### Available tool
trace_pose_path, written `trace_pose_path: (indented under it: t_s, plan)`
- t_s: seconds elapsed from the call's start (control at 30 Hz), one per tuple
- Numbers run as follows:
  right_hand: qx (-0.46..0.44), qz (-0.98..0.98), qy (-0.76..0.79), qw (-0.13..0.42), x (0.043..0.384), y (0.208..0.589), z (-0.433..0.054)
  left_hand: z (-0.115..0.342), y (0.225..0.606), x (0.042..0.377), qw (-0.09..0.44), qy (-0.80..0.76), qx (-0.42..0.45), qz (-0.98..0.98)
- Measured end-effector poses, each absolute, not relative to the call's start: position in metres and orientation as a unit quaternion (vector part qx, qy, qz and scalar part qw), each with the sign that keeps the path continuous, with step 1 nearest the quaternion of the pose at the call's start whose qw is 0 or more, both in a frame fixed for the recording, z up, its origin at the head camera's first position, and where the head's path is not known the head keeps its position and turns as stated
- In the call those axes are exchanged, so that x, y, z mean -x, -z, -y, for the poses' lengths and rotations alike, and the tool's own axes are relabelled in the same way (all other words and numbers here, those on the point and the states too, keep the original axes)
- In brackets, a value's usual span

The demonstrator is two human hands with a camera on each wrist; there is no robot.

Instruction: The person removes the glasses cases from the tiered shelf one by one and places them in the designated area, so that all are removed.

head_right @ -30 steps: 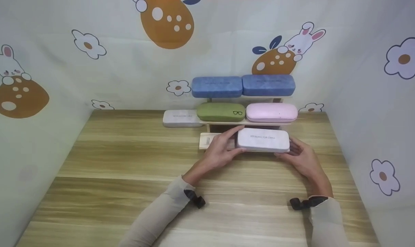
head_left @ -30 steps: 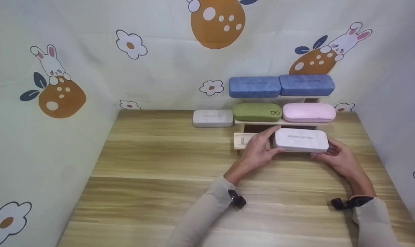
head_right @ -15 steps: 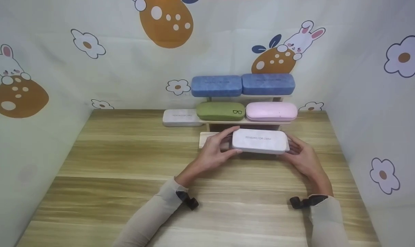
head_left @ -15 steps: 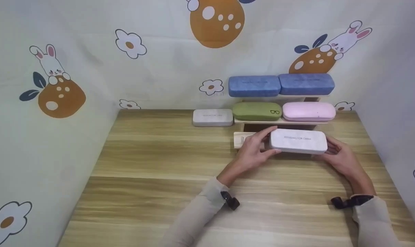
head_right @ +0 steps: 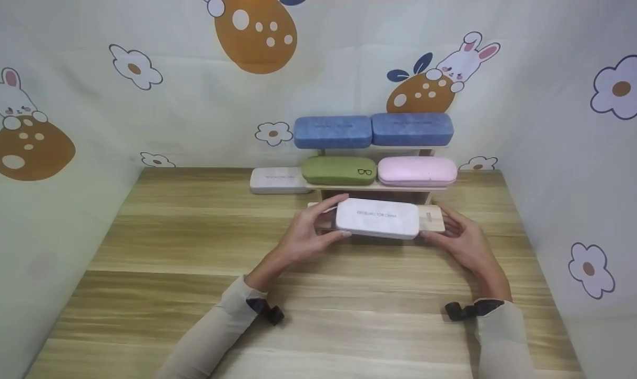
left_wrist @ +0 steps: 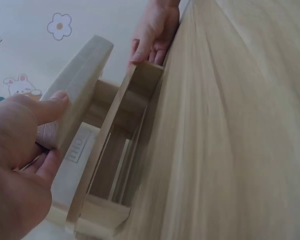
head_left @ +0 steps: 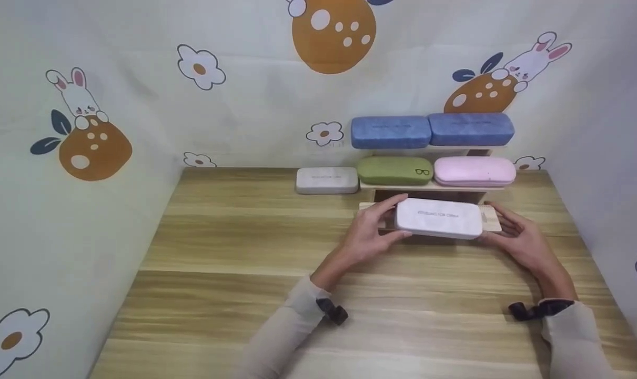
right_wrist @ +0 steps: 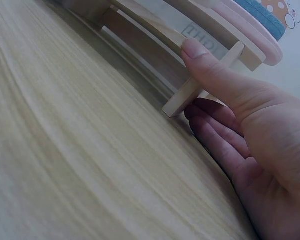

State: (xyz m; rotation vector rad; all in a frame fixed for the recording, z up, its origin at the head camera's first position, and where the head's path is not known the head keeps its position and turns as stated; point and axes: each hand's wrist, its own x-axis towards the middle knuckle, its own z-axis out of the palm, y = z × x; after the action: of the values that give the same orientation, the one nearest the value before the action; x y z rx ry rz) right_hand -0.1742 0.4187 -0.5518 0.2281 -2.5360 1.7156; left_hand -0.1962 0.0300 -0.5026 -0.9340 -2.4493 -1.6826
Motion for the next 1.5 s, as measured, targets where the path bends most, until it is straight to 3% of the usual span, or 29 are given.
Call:
trace_pose_path:
  t_s: [0.87, 1.5]
  plan:
    - [-0.069, 0.835, -0.546, 0.026, 0.173, 0.552, -0.419, 0.086, 0.481, 0.203, 0.009, 0.603, 0.294, 0.741]
    - [-0.075, 0.837, -0.541, 0.028, 0.173, 0.552, -0.419, 0.144, 0.463, 0.219, 0.079, 0.645, 0.246, 0.720]
